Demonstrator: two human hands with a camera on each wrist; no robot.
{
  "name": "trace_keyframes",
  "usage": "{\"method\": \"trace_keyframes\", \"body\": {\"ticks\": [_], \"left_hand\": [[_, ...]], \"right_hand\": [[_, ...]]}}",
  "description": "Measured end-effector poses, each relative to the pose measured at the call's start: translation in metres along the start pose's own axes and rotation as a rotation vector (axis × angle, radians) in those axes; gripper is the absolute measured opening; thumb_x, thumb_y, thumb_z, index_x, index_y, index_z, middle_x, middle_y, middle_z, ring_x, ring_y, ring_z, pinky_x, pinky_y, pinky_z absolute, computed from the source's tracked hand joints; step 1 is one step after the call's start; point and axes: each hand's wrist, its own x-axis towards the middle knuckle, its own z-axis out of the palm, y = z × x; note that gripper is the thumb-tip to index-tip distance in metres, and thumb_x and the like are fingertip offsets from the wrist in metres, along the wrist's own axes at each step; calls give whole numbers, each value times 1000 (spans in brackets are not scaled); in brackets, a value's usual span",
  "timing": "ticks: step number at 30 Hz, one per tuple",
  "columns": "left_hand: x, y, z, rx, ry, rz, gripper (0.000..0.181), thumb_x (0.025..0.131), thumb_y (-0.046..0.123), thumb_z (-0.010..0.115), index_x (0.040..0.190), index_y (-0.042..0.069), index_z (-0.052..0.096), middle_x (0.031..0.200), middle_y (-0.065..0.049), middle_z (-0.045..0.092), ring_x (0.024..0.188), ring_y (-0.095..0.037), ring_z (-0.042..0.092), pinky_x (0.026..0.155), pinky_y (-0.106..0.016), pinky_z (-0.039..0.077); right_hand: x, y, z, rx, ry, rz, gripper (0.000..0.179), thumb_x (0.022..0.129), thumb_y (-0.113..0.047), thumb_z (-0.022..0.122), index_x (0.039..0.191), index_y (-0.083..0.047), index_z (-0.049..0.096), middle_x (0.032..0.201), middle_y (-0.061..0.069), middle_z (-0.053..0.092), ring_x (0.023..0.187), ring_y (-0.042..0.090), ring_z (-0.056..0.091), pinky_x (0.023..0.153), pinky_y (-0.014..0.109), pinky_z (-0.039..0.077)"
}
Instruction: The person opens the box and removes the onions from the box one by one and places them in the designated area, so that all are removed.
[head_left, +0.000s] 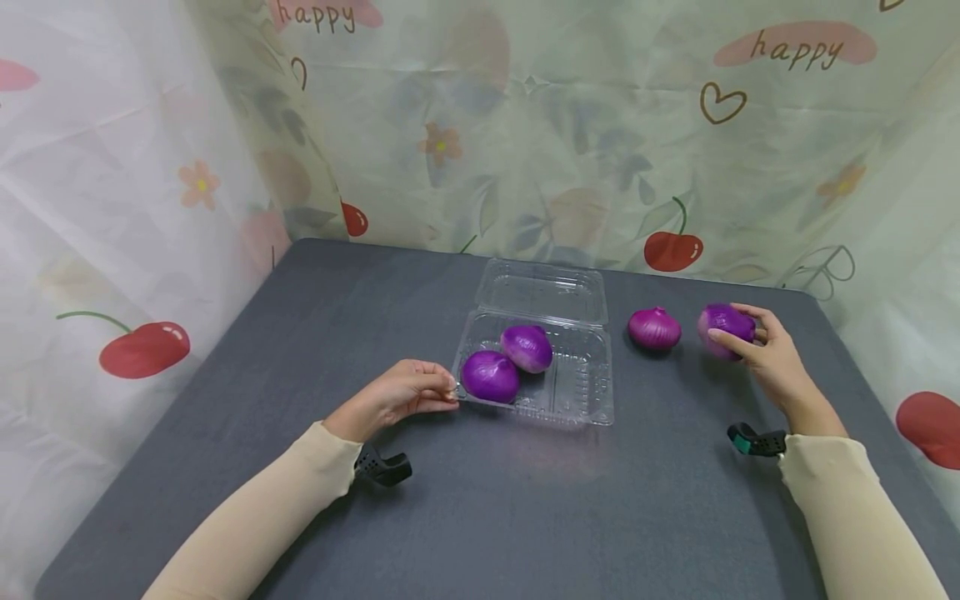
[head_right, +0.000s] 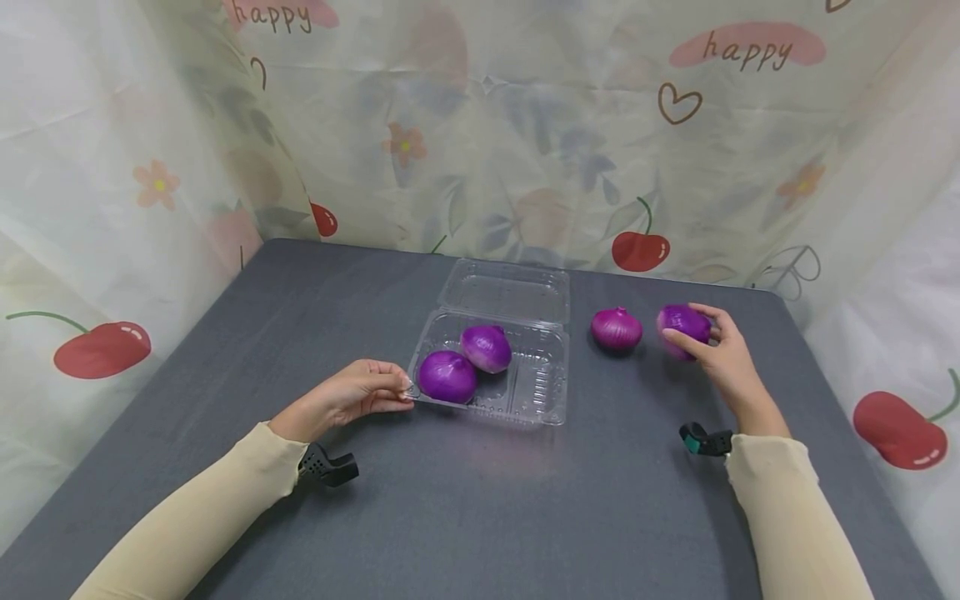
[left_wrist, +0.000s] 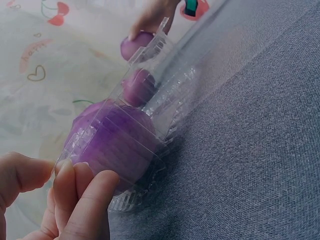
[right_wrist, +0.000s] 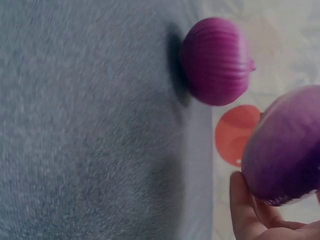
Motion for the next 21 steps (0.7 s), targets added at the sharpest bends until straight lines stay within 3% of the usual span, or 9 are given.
{"method": "trace_keyframes", "body": {"ticks": [2, 5, 7, 9, 21], "left_hand": [[0, 0, 0, -2, -3, -1, 11, 93, -2, 56, 86, 3, 62, 78, -7, 67, 75, -15, 68, 85, -35, 60], [0, 0, -1, -3, -7, 0, 12, 93, -1, 56, 86, 4, 63, 78, -6, 67, 75, -15, 68, 86, -35, 60], [-1, 0, -1, -4, -8, -1, 12, 93, -2, 56, 85, 4, 63, 78, -6, 67, 75, -15, 68, 86, -35, 60], [-1, 0, -1, -4, -5, -1, 13, 94, -2, 55, 85, 4, 63, 78, -6, 67, 75, -15, 68, 86, -35, 60], [1, -1, 0, -7, -8, 10, 17, 92, -4, 54, 82, 5, 63, 76, -6, 68, 74, -14, 68, 83, -34, 61]], "right_hand": [[4, 3, 1, -77, 24, 5, 60, 93, -38, 63, 144, -35, 30, 133, 12, 34, 118, 25, 38, 81, 22, 48], [10, 6, 3, -145, 41, 15, 81, 90, -43, 66, 152, -22, 20, 142, 26, 27, 127, 41, 31, 93, 44, 47], [13, 7, 5, -183, 42, 22, 92, 87, -45, 68, 154, -11, 13, 146, 32, 22, 131, 47, 27, 99, 60, 42], [15, 8, 6, -219, 40, 26, 100, 85, -46, 70, 153, -4, 10, 149, 35, 18, 132, 51, 24, 104, 68, 34], [24, 14, 10, -294, 7, 32, 104, 82, -44, 75, 151, 0, 12, 149, 36, 18, 134, 53, 24, 106, 71, 31]]}}
